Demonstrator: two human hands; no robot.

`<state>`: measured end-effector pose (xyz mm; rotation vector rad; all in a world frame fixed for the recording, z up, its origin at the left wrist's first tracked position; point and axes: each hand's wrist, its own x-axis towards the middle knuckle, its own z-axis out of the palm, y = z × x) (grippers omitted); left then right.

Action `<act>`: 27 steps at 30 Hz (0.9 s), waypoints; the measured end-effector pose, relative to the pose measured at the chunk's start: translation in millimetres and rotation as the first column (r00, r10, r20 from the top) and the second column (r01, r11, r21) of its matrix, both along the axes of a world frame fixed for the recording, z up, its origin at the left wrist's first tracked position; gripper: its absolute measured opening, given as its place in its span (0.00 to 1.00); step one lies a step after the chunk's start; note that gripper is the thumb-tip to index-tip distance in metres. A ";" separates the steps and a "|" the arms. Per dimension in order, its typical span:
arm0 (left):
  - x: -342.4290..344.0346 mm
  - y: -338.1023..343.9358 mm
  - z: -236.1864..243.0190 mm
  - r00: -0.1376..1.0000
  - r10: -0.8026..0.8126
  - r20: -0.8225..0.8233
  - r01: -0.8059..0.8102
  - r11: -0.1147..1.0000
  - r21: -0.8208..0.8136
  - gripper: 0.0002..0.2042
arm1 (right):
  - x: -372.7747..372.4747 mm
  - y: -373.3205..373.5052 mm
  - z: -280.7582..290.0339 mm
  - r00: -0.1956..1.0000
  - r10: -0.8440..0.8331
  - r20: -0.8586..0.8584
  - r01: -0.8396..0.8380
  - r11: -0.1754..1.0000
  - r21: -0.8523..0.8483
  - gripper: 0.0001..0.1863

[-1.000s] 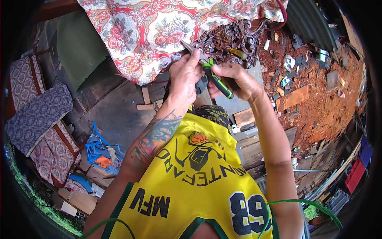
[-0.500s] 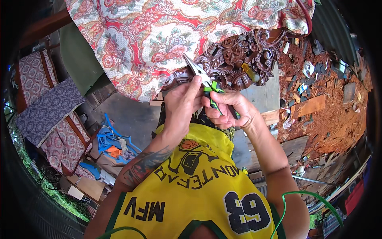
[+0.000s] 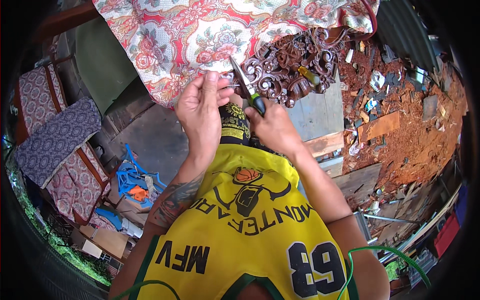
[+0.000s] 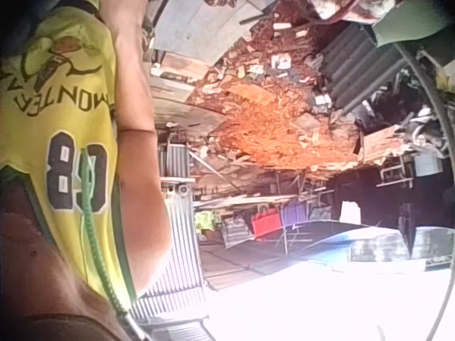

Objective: The person removes staples and pulls fabric edges on an upholstered chair using pliers and a screwdriver. Then, the person aligns the cushion fabric over the carved wooden frame and staples it securely in place using a pneumatic staple gun.

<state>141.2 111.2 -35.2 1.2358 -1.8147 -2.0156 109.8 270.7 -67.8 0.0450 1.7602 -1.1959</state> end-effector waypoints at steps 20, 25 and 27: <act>11.0 -20.3 -40.8 0.804 -0.396 0.443 0.438 -0.108 -0.893 0.23 | -1.7 17.0 -11.2 0.343 0.168 0.924 0.733 0.567 -0.376 0.16; 10.6 -20.5 -42.8 0.801 -0.388 0.456 0.435 -0.144 -0.889 0.21 | 5.3 14.1 -16.2 0.252 0.265 0.931 0.824 0.445 -0.350 0.16; 10.7 -20.5 -42.6 0.801 -0.390 0.454 0.436 -0.140 -0.889 0.21 | -0.4 13.9 -7.0 0.595 0.010 0.803 0.584 0.682 -0.441 0.17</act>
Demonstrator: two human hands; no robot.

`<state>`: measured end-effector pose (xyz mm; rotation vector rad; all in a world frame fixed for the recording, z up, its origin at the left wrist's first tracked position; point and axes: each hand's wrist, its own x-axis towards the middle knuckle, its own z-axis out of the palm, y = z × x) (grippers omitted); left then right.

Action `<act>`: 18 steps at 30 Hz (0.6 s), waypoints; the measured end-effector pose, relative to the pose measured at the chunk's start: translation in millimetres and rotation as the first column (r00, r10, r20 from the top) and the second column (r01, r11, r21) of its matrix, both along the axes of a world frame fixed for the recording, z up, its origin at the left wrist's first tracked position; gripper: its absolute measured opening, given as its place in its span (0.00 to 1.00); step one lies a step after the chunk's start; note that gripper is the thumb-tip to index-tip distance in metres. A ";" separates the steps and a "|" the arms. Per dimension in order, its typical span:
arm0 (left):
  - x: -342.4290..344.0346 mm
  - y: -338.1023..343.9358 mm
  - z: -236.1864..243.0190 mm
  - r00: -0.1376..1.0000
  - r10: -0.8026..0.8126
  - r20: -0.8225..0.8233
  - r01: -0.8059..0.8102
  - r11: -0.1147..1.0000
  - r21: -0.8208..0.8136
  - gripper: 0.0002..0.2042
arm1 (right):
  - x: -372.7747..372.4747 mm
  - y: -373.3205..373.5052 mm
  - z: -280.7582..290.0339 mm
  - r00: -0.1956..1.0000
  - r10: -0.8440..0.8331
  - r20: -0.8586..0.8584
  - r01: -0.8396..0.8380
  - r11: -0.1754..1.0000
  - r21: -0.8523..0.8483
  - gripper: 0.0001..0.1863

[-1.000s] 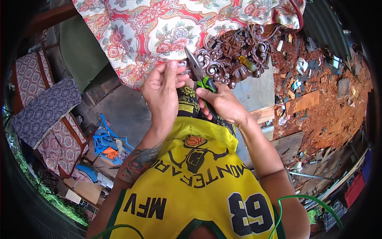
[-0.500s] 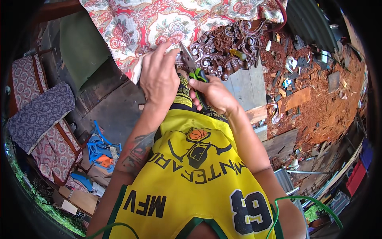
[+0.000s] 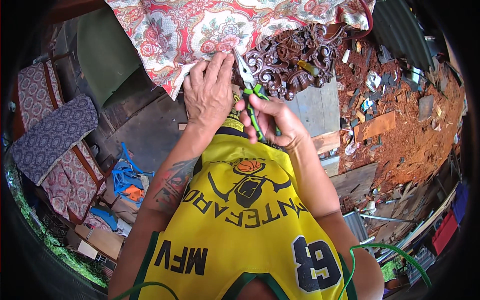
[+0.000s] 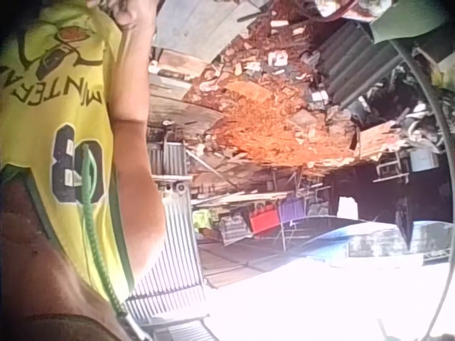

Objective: The person removes staples and pulls fabric edges on an upholstered chair using pliers and a screwdriver. Then, the person aligns the cushion fabric over the carved wooden frame and staples it securely in place using a pneumatic staple gun.

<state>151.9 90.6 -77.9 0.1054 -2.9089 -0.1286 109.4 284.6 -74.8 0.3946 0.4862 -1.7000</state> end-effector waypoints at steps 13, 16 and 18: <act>-2.0 0.5 14.5 0.999 -0.034 0.037 0.032 0.998 0.053 0.25 | -0.8 3.2 -23.3 0.956 0.117 0.270 -0.053 0.971 -0.231 0.29; -3.4 -2.1 10.6 0.999 -0.040 0.029 0.038 0.998 0.053 0.26 | 5.5 -3.1 -18.9 0.971 0.057 0.234 -0.045 0.997 -0.056 0.29; -3.4 -1.1 10.4 0.998 -0.038 0.044 0.037 0.999 0.027 0.25 | 11.1 -6.7 -12.1 0.999 -0.046 0.013 0.040 0.955 0.295 0.26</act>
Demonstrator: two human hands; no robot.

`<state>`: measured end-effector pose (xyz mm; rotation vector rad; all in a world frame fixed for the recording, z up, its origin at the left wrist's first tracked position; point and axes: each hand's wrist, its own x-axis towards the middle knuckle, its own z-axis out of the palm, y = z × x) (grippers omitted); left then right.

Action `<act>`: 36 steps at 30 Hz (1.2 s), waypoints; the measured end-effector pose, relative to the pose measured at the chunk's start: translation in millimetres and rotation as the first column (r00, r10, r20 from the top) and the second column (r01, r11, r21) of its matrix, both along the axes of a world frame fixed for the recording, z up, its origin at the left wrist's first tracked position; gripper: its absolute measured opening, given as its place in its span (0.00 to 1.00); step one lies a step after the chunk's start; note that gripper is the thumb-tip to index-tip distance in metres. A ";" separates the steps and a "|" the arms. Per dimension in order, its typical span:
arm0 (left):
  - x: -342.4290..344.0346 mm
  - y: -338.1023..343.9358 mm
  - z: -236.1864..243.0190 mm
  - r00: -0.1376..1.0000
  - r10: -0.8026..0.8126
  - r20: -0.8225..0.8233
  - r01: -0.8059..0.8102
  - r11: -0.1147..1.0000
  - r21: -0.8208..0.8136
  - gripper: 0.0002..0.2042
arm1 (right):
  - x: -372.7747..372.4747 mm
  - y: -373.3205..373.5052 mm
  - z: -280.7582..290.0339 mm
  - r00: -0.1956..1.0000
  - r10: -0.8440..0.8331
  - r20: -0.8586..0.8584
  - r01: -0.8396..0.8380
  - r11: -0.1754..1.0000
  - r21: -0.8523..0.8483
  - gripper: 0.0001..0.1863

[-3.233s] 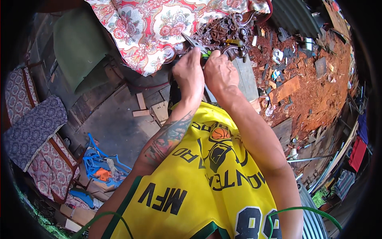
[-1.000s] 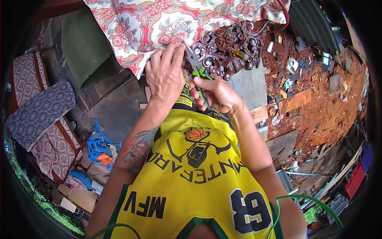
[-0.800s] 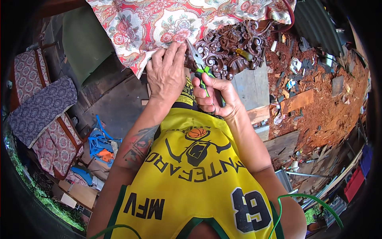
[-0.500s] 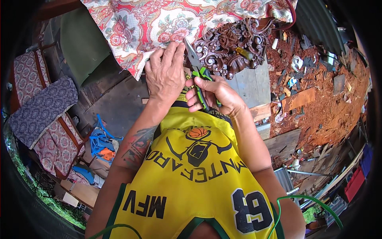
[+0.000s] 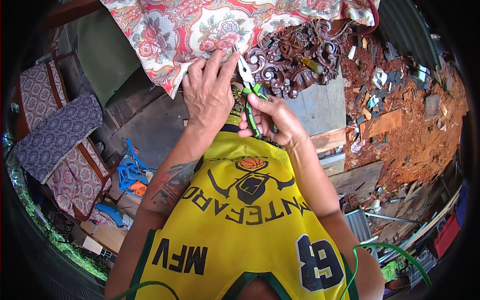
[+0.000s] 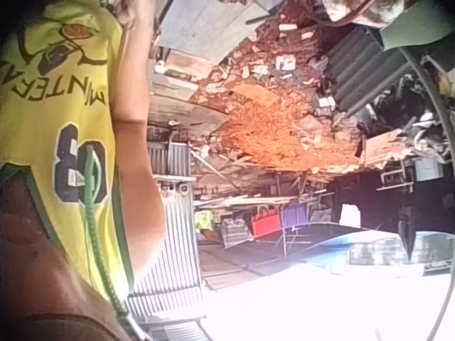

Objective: The person removes staples and pulls fabric edges on an upholstered chair using pliers and a screwdriver. Then, the person aligns the cushion fabric over the carved wooden frame and staples it securely in place using a pneumatic staple gun.

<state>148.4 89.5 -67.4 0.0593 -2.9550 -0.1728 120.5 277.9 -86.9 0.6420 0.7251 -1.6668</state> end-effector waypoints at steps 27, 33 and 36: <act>7.0 2.0 -13.9 0.998 0.038 -0.057 -0.036 0.999 0.025 0.20 | 19.6 -36.3 44.4 0.047 0.958 -0.284 0.373 0.247 0.894 0.26; 8.0 0.5 -19.4 0.994 0.039 -0.101 -0.036 0.999 0.029 0.19 | 12.2 -41.7 51.5 0.136 0.965 -0.223 0.247 0.185 0.951 0.25; 8.3 0.5 -18.5 0.993 0.037 -0.116 -0.033 0.999 0.031 0.18 | 16.8 -42.9 51.0 0.122 0.968 -0.218 0.304 0.172 0.937 0.25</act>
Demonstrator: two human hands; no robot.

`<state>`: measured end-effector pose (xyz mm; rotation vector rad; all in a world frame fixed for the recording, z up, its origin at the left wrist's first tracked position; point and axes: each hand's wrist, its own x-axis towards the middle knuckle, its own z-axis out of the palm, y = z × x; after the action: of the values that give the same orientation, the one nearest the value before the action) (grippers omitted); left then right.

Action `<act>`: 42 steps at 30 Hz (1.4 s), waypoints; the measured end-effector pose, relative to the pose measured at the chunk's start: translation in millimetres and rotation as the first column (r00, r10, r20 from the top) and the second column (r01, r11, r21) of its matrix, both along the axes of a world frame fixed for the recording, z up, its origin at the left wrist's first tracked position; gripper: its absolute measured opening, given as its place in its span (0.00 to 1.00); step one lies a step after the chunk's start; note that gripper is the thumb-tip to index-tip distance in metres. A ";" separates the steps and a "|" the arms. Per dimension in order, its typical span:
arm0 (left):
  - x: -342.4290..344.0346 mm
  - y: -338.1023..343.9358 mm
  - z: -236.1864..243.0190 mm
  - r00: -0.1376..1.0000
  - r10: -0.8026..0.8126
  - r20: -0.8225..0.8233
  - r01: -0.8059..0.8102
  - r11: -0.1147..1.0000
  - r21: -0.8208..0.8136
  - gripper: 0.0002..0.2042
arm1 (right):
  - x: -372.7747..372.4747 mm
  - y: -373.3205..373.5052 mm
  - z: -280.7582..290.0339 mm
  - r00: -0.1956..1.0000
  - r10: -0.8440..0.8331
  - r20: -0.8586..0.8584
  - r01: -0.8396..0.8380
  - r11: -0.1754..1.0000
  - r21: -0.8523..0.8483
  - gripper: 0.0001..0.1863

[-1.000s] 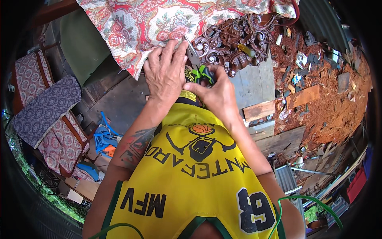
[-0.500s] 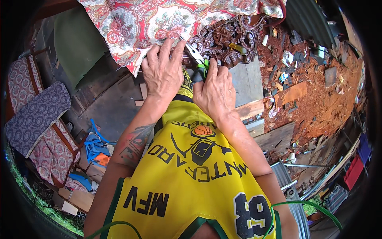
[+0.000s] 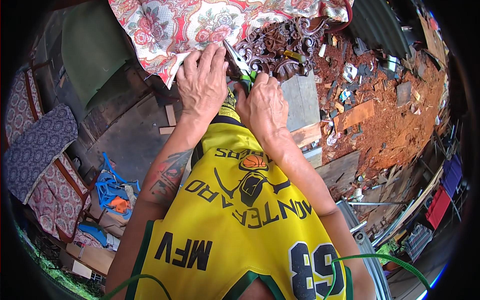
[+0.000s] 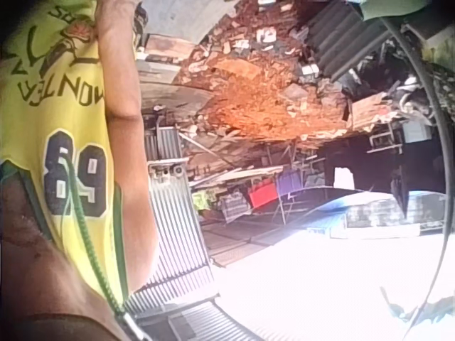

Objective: The person removes staples and pulls fabric edges on an upholstered chair using pliers and a screwdriver. Then, the person aligns the cushion fabric over the carved wooden frame and staples it securely in place using a pneumatic staple gun.

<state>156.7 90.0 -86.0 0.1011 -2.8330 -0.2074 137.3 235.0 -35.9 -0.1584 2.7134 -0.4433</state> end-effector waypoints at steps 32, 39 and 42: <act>-15.5 24.6 27.6 0.980 0.039 0.195 -0.031 0.999 -0.044 0.28 | 101.8 221.9 -45.9 0.345 -0.420 0.839 0.851 0.516 -0.092 0.16; -6.4 30.4 48.4 0.963 -0.203 0.176 0.019 0.705 0.709 0.20 | 74.5 170.7 -17.3 0.722 -0.611 0.324 0.670 0.501 -0.549 0.17; -0.3 68.8 101.4 0.881 -0.251 0.401 -0.467 -0.332 0.819 0.34 | 36.7 107.0 35.4 0.923 -0.302 0.237 0.383 0.680 -0.625 0.20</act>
<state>156.4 158.7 15.5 0.8960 -1.7439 -2.8549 174.0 342.1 -0.6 0.1987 2.3371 -1.4836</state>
